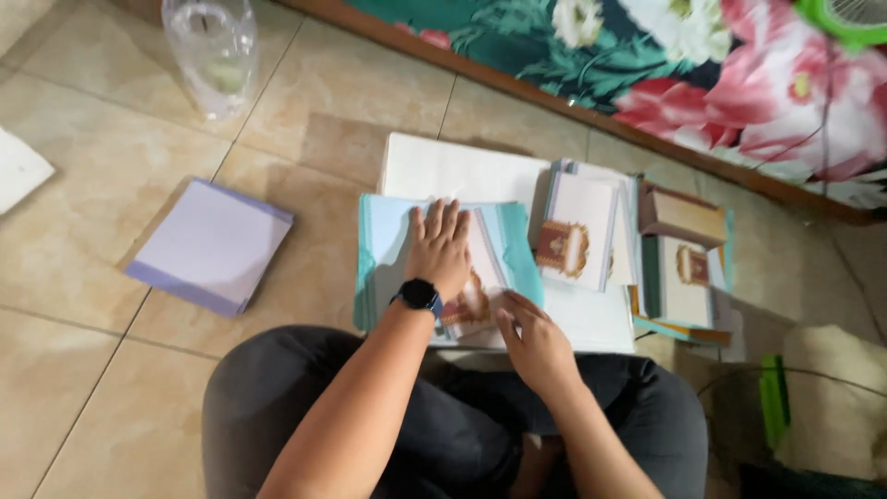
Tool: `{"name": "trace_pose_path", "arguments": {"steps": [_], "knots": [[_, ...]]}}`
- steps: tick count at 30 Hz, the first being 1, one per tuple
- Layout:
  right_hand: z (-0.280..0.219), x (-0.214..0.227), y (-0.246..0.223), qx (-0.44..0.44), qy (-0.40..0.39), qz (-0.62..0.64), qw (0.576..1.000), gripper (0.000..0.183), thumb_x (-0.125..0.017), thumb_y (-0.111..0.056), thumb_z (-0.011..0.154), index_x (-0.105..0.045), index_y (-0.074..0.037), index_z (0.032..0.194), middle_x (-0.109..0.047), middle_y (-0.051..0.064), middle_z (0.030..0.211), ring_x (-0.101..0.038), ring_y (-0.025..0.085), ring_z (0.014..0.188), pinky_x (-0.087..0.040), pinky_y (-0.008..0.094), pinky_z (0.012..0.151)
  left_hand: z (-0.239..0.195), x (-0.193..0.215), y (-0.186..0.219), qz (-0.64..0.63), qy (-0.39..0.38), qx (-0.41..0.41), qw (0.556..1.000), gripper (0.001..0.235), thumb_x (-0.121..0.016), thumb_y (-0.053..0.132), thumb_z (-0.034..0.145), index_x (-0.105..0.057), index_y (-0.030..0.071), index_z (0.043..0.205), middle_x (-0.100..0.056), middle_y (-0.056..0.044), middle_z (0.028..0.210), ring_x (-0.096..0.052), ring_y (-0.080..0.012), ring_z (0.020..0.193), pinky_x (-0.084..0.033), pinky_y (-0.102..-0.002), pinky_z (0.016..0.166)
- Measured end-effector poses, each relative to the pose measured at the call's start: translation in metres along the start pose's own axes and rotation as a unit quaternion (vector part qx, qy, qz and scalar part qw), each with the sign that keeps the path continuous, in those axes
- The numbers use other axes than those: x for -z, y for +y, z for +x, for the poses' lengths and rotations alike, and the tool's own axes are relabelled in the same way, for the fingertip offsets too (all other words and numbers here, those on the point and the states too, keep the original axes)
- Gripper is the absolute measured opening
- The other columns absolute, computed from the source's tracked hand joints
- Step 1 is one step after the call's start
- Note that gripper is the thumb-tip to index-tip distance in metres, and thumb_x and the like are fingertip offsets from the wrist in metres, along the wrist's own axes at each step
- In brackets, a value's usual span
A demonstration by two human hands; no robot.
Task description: The person sits on the floor and organizes printed invitation cards and envelopes, inserting some into a folder and placing others into a cardboard box.
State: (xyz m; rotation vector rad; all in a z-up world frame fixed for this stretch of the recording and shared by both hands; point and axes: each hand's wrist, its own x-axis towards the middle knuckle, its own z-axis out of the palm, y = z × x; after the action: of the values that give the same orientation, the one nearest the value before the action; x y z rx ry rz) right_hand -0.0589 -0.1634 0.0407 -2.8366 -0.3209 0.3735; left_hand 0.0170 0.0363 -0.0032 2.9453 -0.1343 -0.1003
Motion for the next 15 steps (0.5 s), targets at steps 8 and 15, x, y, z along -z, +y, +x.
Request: {"name": "trace_pose_path", "arguments": {"steps": [8,15], "knots": [[0.084,-0.028,0.026,-0.077,-0.015,0.067,0.995,0.075,-0.064,-0.062,0.088,-0.046,-0.019,0.146,-0.067,0.015,0.117,-0.069,0.039,0.112,-0.055,0.051,0.094,0.007,0.0,-0.002,-0.049,0.028,-0.001,0.998,0.057,-0.027,0.025,0.107,-0.023,0.008,0.161,-0.012,-0.017,0.17,-0.005,-0.037,0.157,0.0,-0.06,0.125],[0.084,0.012,0.041,-0.087,0.117,0.23,0.962,0.036,-0.062,-0.03,0.095,-0.066,-0.001,0.114,-0.069,0.032,0.097,-0.066,0.054,0.098,-0.05,0.059,0.082,0.001,0.031,-0.001,-0.171,0.131,0.028,0.976,0.061,-0.034,0.018,0.106,-0.014,0.004,0.163,-0.009,-0.024,0.169,-0.001,-0.0421,0.157,-0.005,-0.063,0.123]]}}
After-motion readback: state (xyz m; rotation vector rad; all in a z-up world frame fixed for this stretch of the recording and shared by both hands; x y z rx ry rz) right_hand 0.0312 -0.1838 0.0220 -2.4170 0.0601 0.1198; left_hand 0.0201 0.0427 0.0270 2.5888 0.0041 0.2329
